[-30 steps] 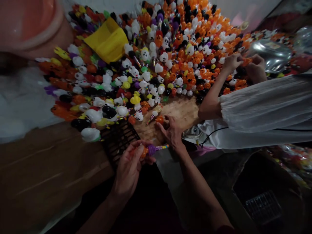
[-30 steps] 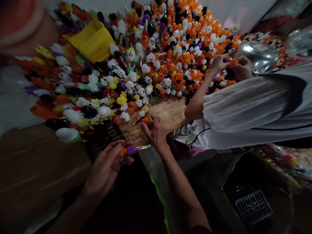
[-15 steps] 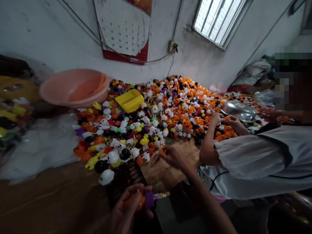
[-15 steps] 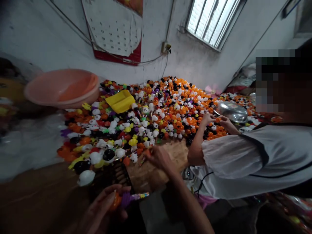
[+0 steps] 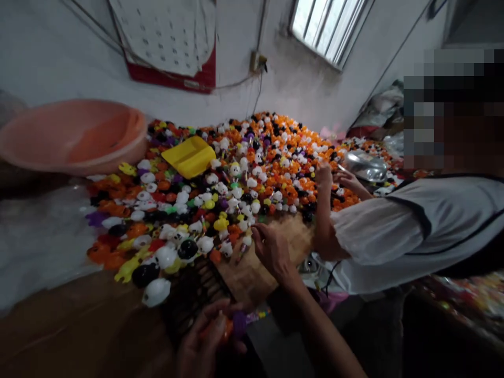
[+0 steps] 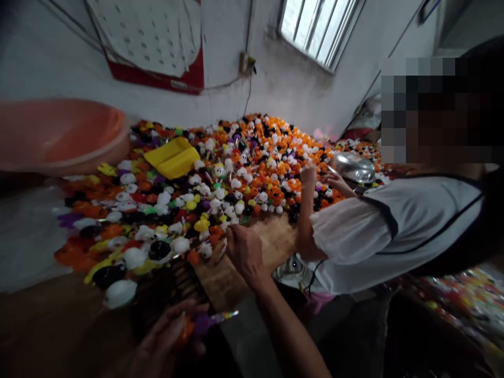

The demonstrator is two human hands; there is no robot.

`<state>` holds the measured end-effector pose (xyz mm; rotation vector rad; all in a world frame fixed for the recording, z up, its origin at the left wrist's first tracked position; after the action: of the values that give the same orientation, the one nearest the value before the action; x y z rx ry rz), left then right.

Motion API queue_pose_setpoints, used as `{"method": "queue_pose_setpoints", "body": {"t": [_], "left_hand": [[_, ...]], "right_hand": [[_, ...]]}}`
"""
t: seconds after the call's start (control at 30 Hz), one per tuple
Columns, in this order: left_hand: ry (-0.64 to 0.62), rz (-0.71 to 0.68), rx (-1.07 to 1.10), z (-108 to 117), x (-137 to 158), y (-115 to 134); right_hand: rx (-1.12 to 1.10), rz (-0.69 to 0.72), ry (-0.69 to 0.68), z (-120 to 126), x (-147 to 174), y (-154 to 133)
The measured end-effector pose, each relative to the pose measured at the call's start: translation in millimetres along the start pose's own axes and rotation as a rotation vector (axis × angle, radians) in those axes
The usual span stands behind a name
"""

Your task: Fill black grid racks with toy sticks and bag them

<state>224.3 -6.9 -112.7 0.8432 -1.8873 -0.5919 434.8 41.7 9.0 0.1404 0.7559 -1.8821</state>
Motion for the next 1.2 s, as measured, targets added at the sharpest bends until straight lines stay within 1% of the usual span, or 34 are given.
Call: {"method": "queue_pose_setpoints", "body": {"t": [0.1, 0.13, 0.2, 0.3, 0.4, 0.47, 0.53, 0.63, 0.7, 0.77, 0.83, 0.87, 0.93, 1.03, 1.07, 1.1, 1.13, 1.2], "left_hand": [[-0.054, 0.000, -0.056, -0.5, 12.3, 6.4], [-0.079, 0.006, -0.078, -2.5, 15.6, 7.0], [-0.102, 0.003, -0.091, -5.3, 18.5, 7.8], [-0.124, -0.018, -0.096, -11.6, 14.6, 8.4], [-0.119, -0.074, -0.095, -17.9, 4.1, 15.3], [-0.107, -0.098, -0.090, -21.6, -5.0, 20.6], [-0.085, -0.096, -0.099, -23.7, -15.2, 22.5], [-0.057, -0.110, -0.140, -25.0, -28.7, 22.9], [-0.061, -0.124, -0.166, -26.5, -33.9, 21.1], [-0.076, -0.125, -0.181, -28.4, -35.3, 17.9], [-0.095, -0.142, -0.201, -31.5, -33.2, 17.2], [-0.106, -0.160, -0.217, -33.6, -31.3, 18.0], [-0.119, -0.201, -0.250, -37.5, -27.7, 20.7], [-0.124, -0.218, -0.284, -39.2, -27.0, 21.3], [-0.118, -0.218, -0.288, -37.8, -28.1, 21.4], [-0.110, -0.225, -0.295, -35.8, -29.3, 22.4], [-0.098, -0.239, -0.308, -33.4, -30.2, 24.4], [-0.072, -0.269, -0.343, -29.6, -30.7, 29.5]], "right_hand": [[-0.089, -0.057, -0.090, 1.8, 35.7, 28.9], [-0.108, -0.085, -0.119, 0.3, 44.0, 39.4], [-0.123, -0.137, -0.128, -3.2, 55.0, 57.5], [-0.151, -0.164, -0.097, -12.1, 61.7, 67.5], [-0.248, -0.144, -0.076, -21.1, 64.3, 61.4], [-0.313, -0.144, -0.027, -22.3, 65.2, 62.8], [-0.347, -0.164, 0.025, -23.7, 64.6, 73.3], [-0.334, -0.231, 0.064, -27.8, 60.2, 97.6], [-0.305, -0.274, 0.060, -28.4, 52.4, 108.5], [-0.233, -0.255, 0.076, -22.0, 34.8, 106.7], [-0.087, -0.142, 0.128, -10.8, 4.7, 89.5], [0.009, -0.060, 0.151, -7.3, -13.3, 77.0], [0.175, 0.088, 0.115, -14.6, -50.1, 53.9], [0.312, 0.187, -0.070, -45.2, -91.3, 41.9], [0.344, 0.201, -0.119, -53.1, -98.2, 42.7], [0.371, 0.209, -0.136, -56.6, -101.8, 45.0], [0.389, 0.203, -0.115, -54.6, -102.4, 49.1], [0.392, 0.144, 0.003, -38.0, -93.9, 63.0]]}}
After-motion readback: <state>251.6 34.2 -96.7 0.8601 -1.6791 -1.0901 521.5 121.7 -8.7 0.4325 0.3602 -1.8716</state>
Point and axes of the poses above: each hand's wrist, its own x-axis away from the middle knuckle, its own z-axis out of the back of the hand, y = z × x, the point moved 10 cm from there along -x, towards the middle knuckle, and after that the axes turned 4 degrees about y, right-handed, at the moved point
